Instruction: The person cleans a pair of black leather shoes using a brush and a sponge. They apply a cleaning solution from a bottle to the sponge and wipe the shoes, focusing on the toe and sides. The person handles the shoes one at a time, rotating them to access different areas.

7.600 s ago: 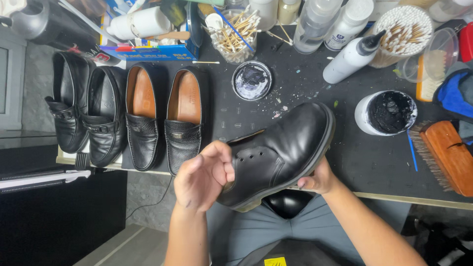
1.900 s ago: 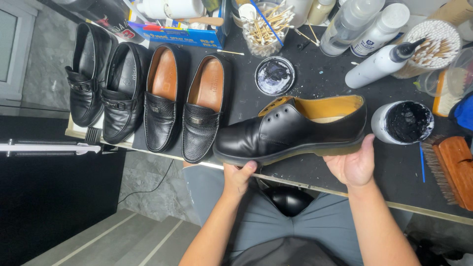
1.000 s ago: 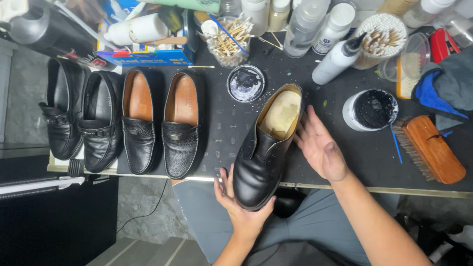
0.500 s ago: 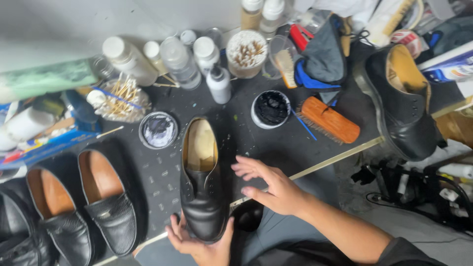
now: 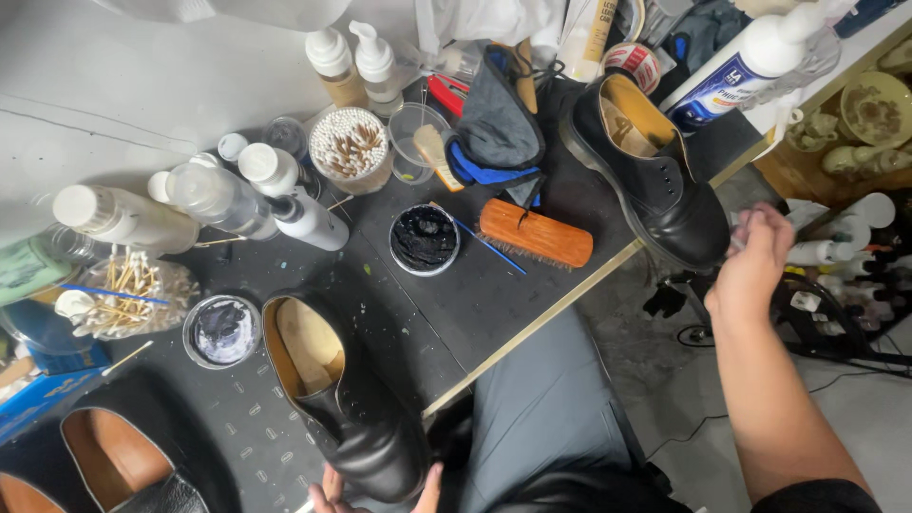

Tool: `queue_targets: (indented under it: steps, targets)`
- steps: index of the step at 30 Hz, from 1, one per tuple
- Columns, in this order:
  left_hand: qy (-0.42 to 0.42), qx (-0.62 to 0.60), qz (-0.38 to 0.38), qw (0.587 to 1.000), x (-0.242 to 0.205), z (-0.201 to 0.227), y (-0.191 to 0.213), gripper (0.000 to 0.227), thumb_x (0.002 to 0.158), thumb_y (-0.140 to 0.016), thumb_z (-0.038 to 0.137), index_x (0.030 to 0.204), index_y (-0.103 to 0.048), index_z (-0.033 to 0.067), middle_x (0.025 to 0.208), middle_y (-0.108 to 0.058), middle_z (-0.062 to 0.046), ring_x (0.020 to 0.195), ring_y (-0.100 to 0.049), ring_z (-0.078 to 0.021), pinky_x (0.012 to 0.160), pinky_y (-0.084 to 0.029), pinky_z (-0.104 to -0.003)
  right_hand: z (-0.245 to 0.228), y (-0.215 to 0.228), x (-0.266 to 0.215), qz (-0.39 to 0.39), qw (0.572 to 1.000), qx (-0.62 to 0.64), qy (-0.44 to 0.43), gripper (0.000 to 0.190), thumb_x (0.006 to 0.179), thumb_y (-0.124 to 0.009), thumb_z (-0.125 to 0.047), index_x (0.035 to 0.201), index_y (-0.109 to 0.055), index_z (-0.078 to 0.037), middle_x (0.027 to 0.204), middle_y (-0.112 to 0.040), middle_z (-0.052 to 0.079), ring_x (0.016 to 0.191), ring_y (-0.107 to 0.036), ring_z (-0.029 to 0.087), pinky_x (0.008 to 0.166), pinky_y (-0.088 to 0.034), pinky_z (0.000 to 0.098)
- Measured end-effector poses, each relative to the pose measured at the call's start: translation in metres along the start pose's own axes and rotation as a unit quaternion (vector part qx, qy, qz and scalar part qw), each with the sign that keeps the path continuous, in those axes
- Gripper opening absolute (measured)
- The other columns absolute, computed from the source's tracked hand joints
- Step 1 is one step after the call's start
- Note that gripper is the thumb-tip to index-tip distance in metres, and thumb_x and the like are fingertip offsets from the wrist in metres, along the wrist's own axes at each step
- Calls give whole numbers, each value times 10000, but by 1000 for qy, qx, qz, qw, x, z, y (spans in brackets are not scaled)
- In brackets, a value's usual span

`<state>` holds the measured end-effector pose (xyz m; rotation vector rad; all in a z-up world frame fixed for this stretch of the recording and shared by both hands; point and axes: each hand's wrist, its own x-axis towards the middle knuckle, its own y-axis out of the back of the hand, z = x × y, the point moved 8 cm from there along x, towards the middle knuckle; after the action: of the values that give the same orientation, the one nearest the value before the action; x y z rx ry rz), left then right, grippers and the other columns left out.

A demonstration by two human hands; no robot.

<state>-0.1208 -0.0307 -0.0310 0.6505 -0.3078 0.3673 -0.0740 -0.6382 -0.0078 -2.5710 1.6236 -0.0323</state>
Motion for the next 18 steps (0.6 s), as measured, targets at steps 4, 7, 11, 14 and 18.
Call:
queue_targets:
  steps: [4, 7, 11, 14, 18]
  targets:
    - [17, -90, -17, 996, -18, 26, -11, 1411, 465, -938, 282, 1576, -108, 24, 1457, -430, -266, 1369, -468, -390, 1200, -332, -533, 36, -9, -10, -160, 954, 96, -235, 373, 1107, -468, -301, 1326, -568, -17, 1335, -675, 85, 1225, -663, 211, 1114, -476, 397]
    - [82, -172, -12, 982, -32, 29, -13, 1207, 619, -858, 212, 1577, -150, 20, 1513, -381, -266, 1421, -420, -373, 1143, -347, -494, 37, -22, -29, -258, 916, 115, -285, 429, 1112, -468, -297, 1438, -535, -27, 1462, -602, 103, 1315, -604, 226, 1120, -440, 415]
    - [206, -312, 38, 927, -51, 20, -18, 794, 879, -704, 130, 1517, -247, 13, 1459, -414, -204, 1359, -448, -317, 1092, -411, -483, 43, -23, -40, -348, 892, 100, -271, 468, 1083, -514, -200, 1498, -492, 15, 1492, -578, 126, 1359, -567, 252, 1178, -406, 452]
    - [346, -464, 53, 814, -52, 4, -32, 533, 986, -577, 224, 1409, -321, 25, 1367, -495, -190, 1255, -527, -310, 1026, -451, -478, 47, -20, -43, -373, 881, 98, -273, 525, 1036, -509, -170, 1518, -472, 34, 1528, -568, 136, 1390, -552, 267, 1204, -390, 463]
    - [375, -643, -38, 666, -37, 36, -51, 577, 1042, -396, 475, 1351, -410, -13, 1383, -569, -260, 1258, -596, -372, 1054, -466, -516, 15, -29, -67, -430, 874, 143, -175, 524, 977, -452, -34, 1489, -425, 73, 1510, -560, 186, 1410, -548, 298, 1325, -360, 486]
